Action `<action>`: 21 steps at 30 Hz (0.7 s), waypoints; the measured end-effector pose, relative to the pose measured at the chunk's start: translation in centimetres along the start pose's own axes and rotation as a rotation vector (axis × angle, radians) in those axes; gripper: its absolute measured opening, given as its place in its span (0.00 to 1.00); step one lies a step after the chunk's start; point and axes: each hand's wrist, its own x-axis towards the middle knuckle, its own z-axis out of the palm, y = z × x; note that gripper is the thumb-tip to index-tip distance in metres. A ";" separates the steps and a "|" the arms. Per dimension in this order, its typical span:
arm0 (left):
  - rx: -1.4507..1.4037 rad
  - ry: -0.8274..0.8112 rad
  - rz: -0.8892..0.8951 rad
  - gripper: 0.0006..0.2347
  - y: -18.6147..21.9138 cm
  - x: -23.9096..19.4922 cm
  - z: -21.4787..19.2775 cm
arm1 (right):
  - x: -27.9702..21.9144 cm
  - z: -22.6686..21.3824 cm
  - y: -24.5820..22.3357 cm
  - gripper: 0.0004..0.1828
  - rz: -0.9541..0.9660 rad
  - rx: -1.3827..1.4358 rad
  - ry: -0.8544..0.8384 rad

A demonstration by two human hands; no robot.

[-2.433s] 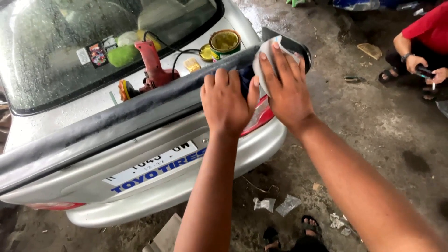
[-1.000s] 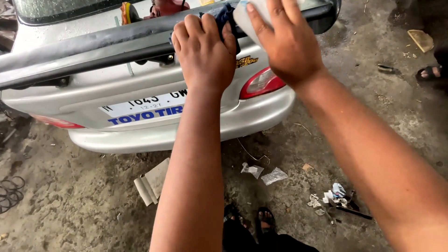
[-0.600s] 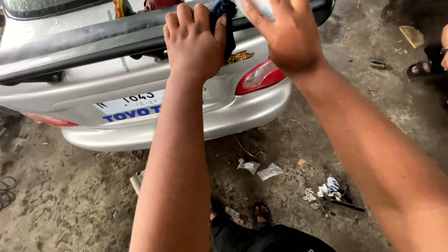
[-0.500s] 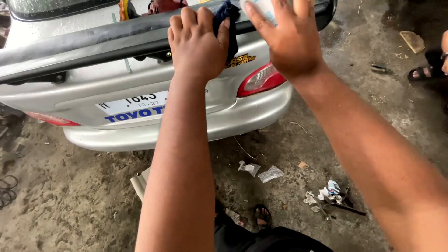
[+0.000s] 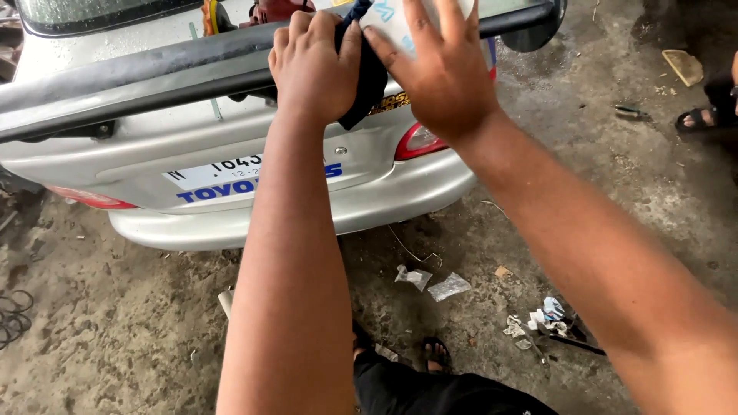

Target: Sanding and wiping down a car spoiler to prepare the surface for detailing or painting.

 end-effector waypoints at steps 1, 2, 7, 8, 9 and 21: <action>-0.001 0.003 -0.002 0.18 -0.4 0.1 -0.4 | 0.3 -0.5 0.1 0.15 -0.003 0.001 0.001; 0.012 0.009 -0.013 0.19 -0.9 0.1 -0.8 | 0.7 -1.0 0.0 0.18 0.118 0.138 -0.006; 0.027 0.020 -0.056 0.19 -3.2 -0.1 -0.9 | -1.8 -1.0 2.6 0.25 0.064 -0.005 0.036; 0.064 0.148 -0.036 0.18 -3.0 -0.3 -0.3 | -1.5 -1.2 2.1 0.26 0.074 -0.007 0.012; 0.100 0.276 -0.015 0.17 -2.9 -0.4 0.3 | -1.3 -1.3 1.6 0.28 0.084 -0.009 -0.013; 0.160 0.517 0.332 0.15 9.9 -3.1 6.6 | -3.8 -2.1 5.4 0.20 0.181 -0.007 0.061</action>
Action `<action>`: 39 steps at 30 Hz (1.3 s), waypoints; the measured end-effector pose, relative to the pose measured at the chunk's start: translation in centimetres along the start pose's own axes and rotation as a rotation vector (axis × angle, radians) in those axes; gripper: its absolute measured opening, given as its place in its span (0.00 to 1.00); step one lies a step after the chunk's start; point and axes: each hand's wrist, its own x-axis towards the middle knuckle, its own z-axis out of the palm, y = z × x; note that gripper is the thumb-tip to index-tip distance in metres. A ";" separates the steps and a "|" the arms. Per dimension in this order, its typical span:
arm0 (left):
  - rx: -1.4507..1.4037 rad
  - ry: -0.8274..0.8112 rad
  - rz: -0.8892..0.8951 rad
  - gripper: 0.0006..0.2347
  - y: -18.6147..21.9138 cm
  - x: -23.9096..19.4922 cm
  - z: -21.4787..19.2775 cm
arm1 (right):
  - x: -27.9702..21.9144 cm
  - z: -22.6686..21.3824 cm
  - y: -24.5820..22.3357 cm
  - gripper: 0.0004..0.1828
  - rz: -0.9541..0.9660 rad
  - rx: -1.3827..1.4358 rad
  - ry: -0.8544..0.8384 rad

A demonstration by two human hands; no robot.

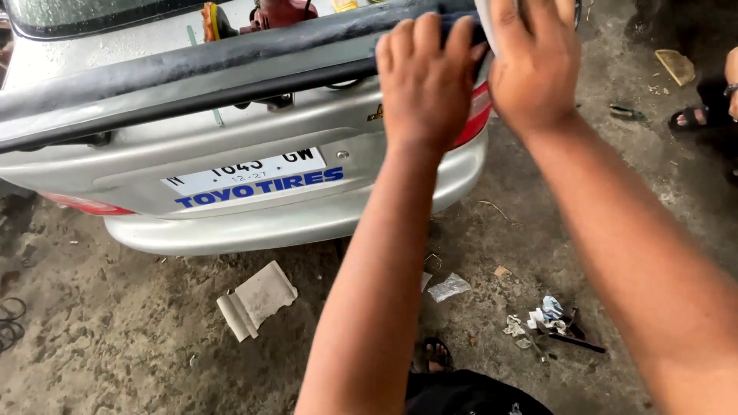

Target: Sanding and wiping down a car spoiler to prepare the surface for detailing or painting.

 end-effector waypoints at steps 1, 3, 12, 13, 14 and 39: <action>-0.001 0.004 -0.002 0.15 0.7 0.0 0.7 | 0.5 -0.3 -0.1 0.20 -0.004 -0.002 0.001; -0.125 0.019 -0.002 0.08 2.2 -0.1 2.1 | 1.3 -1.0 -0.4 0.16 -0.067 0.099 0.040; 0.119 -0.030 0.083 0.14 -13.4 -1.9 -4.2 | -0.3 -1.5 2.0 0.14 -0.215 0.010 0.051; 0.112 -0.030 0.090 0.14 -14.2 -2.1 -4.5 | -0.3 -1.3 1.7 0.14 -0.210 0.001 0.050; 0.119 0.047 0.099 0.17 -15.1 -2.3 -4.9 | -0.3 -1.1 1.4 0.13 -0.195 -0.025 0.086; 0.116 0.101 0.061 0.20 -8.9 -0.7 -3.0 | 0.0 -1.3 -0.4 0.16 -0.193 0.019 -0.089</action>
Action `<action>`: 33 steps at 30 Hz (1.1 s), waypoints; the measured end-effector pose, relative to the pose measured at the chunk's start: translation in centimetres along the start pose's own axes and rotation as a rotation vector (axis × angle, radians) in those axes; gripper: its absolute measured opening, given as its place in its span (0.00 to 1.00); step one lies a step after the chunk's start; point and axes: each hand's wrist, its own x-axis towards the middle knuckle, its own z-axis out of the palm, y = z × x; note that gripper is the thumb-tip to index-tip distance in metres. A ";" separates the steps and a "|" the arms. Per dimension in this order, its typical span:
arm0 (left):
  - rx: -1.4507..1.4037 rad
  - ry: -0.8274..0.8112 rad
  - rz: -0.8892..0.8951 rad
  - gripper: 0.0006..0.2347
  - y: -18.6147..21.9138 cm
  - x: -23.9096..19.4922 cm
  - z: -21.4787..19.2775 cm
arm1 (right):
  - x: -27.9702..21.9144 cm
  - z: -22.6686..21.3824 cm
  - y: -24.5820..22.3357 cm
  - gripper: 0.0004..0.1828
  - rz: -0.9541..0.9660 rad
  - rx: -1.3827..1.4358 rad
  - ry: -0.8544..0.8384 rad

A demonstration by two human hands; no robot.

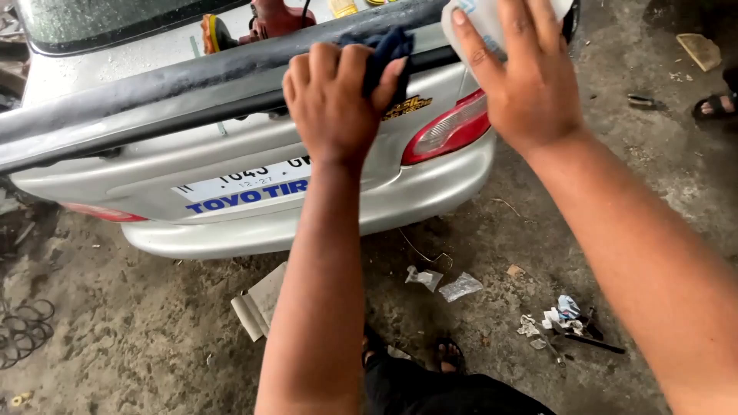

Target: Sanding and wiping down a car spoiler to prepare the surface for detailing or painting.

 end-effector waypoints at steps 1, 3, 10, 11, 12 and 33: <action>0.010 0.001 -0.005 0.20 -1.5 -0.4 -0.2 | 0.0 0.0 0.1 0.16 -0.006 0.008 0.004; 0.025 -0.014 -0.031 0.21 -4.7 -1.4 -0.9 | 0.3 0.3 0.3 0.18 0.061 -0.004 0.054; 0.016 -0.020 -0.144 0.19 -7.0 -1.8 -1.2 | 2.2 2.1 -2.0 0.24 0.041 0.011 -0.003; 0.015 -0.009 -0.163 0.20 -6.8 -1.8 -1.1 | 2.6 3.0 -3.1 0.19 0.091 0.080 -0.028; 0.010 0.002 -0.179 0.20 -6.7 -1.6 -1.0 | 3.0 4.0 -4.1 0.20 0.145 0.146 -0.054; -0.060 0.023 -0.232 0.16 -13.4 -2.4 -3.0 | 6.8 7.4 -14.4 0.28 0.159 0.122 -0.072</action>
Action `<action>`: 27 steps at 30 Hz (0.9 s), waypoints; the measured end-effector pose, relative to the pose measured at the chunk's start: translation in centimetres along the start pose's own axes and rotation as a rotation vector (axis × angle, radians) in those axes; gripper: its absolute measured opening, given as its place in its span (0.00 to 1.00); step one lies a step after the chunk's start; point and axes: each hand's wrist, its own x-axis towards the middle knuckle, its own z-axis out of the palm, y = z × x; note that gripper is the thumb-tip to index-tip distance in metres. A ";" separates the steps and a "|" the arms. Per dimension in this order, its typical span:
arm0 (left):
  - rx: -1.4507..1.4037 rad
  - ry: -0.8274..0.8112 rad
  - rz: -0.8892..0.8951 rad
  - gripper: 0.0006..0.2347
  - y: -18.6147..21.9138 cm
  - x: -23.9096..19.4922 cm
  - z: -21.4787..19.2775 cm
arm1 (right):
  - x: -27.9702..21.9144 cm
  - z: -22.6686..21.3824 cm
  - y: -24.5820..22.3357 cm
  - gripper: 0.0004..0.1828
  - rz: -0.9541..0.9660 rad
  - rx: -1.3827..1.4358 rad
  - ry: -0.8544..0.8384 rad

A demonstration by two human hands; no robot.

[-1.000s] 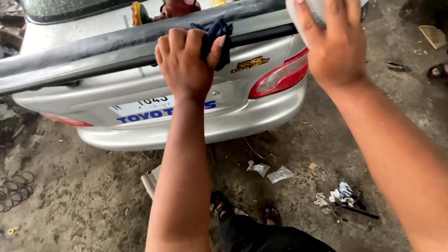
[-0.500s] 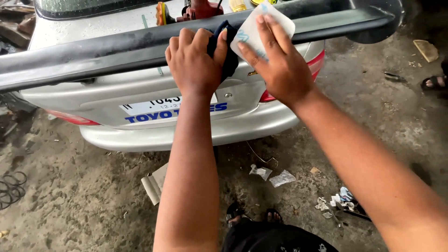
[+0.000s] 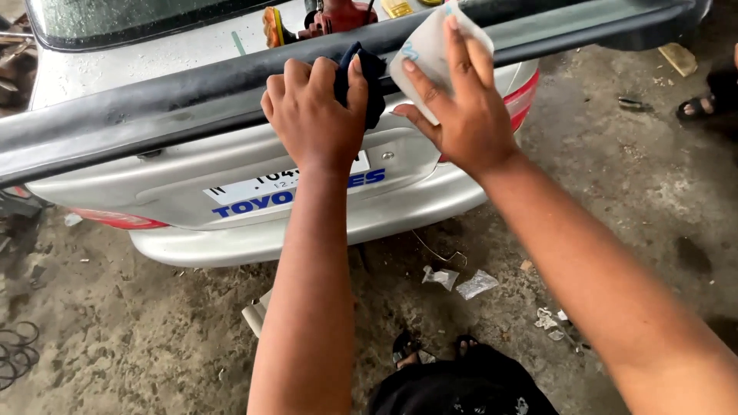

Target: Sanding and wiping down a car spoiler to prepare the surface for detailing or painting.

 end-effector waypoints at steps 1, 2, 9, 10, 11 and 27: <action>-0.004 -0.005 0.005 0.16 0.1 0.0 0.0 | 0.0 -0.2 0.3 0.28 0.007 -0.002 -0.001; 0.005 0.006 0.010 0.16 0.1 0.0 0.0 | -0.1 -0.4 0.6 0.27 0.004 -0.018 0.028; 0.011 0.081 0.057 0.16 0.3 0.1 0.0 | 1.3 -0.2 -1.3 0.22 -0.076 0.031 0.004; 0.012 0.086 0.058 0.16 0.2 0.2 -0.1 | 1.1 -0.1 -0.9 0.22 -0.079 0.029 0.008; 0.008 0.051 0.050 0.16 0.2 0.1 -0.1 | 0.9 0.0 -0.6 0.25 -0.063 0.048 0.016; 0.011 -0.015 0.029 0.17 0.1 0.0 0.0 | 0.7 0.0 0.8 0.20 -0.095 -0.040 0.019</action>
